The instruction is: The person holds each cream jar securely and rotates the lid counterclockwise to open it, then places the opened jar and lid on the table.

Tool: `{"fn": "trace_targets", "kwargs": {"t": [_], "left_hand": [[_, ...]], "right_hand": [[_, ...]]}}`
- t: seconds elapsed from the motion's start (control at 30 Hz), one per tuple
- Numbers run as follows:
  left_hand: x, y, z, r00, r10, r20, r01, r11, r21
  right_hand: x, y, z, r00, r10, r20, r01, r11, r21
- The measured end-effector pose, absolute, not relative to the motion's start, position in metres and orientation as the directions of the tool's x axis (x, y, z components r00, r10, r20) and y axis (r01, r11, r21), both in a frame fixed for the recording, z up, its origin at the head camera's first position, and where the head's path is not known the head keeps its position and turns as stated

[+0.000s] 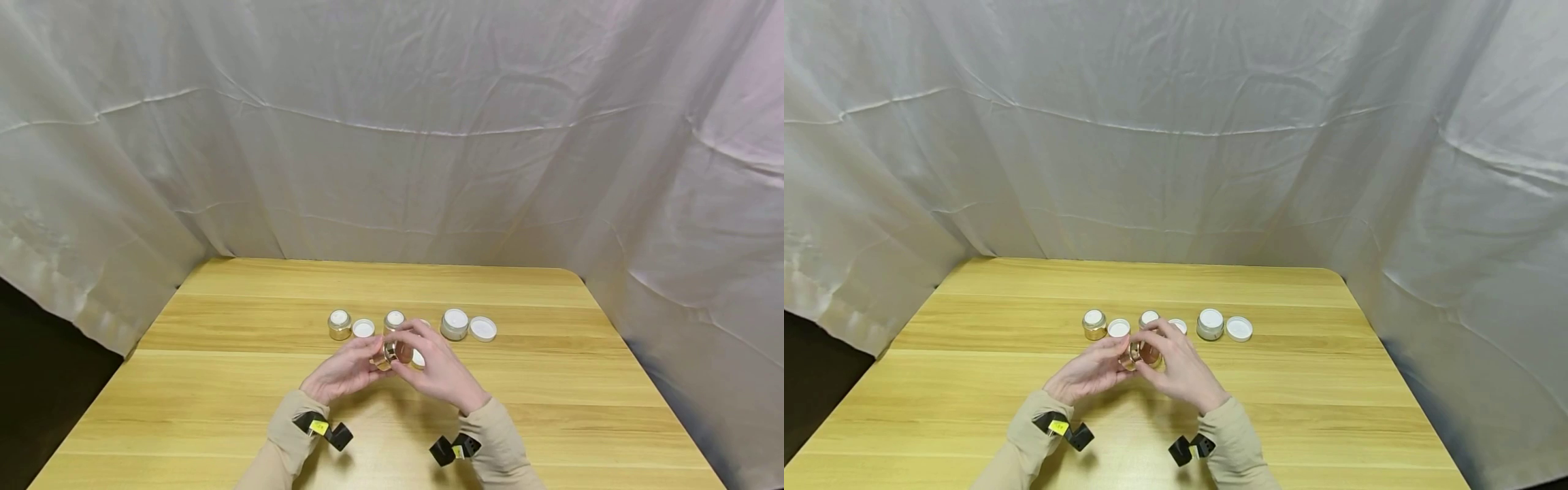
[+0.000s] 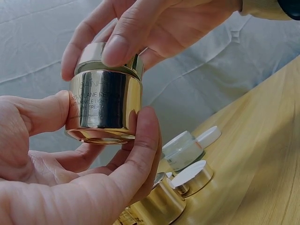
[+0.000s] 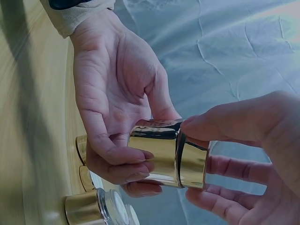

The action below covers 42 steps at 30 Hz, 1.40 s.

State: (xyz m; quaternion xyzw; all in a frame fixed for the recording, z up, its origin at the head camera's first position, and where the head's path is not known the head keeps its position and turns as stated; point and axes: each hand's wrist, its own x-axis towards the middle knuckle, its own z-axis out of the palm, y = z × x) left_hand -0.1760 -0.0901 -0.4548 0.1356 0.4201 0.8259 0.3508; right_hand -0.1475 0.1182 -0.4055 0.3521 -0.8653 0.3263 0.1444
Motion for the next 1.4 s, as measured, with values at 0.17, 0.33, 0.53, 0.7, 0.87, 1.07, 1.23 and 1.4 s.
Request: {"fn": "trace_targets", "kwargs": {"t": [0.17,0.33,0.53,0.7,0.87,1.07,1.23,1.4], "left_hand": [[-0.1765,-0.0899,-0.4552,-0.721,0.69,-0.065,-0.456,-0.402,0.794],[-0.1767,-0.0904,-0.4563,-0.711,0.702,-0.037,-0.451,-0.415,0.79],[-0.1768,-0.0908,-0.457,-0.694,0.72,0.001,-0.458,-0.443,0.771],[-0.1772,-0.0912,-0.457,-0.691,0.722,0.006,-0.457,-0.444,0.771],[-0.1765,-0.0919,-0.4549,-0.707,0.706,-0.032,-0.461,-0.425,0.779],[-0.1759,-0.0918,-0.4529,-0.724,0.685,-0.077,-0.481,-0.422,0.769],[-0.1762,-0.092,-0.4528,-0.724,0.686,-0.064,-0.478,-0.433,0.764],[-0.1763,-0.0934,-0.4525,-0.719,0.693,-0.048,-0.48,-0.445,0.756]], "right_hand": [[-0.1481,0.1202,-0.4052,-0.694,-0.543,0.473,-0.72,0.519,-0.461],[-0.1482,0.1216,-0.4044,-0.69,-0.563,0.455,-0.723,0.501,-0.476],[-0.1478,0.1219,-0.4028,-0.682,-0.575,0.452,-0.728,0.481,-0.488],[-0.1477,0.1221,-0.4022,-0.681,-0.578,0.449,-0.727,0.463,-0.507],[-0.1482,0.1221,-0.4024,-0.667,-0.584,0.463,-0.738,0.431,-0.52],[-0.15,0.1229,-0.4042,-0.65,-0.57,0.502,-0.753,0.396,-0.526],[-0.1516,0.1229,-0.4052,-0.651,-0.546,0.527,-0.752,0.368,-0.547],[-0.1531,0.1222,-0.4074,-0.644,-0.524,0.558,-0.759,0.347,-0.551]]}}
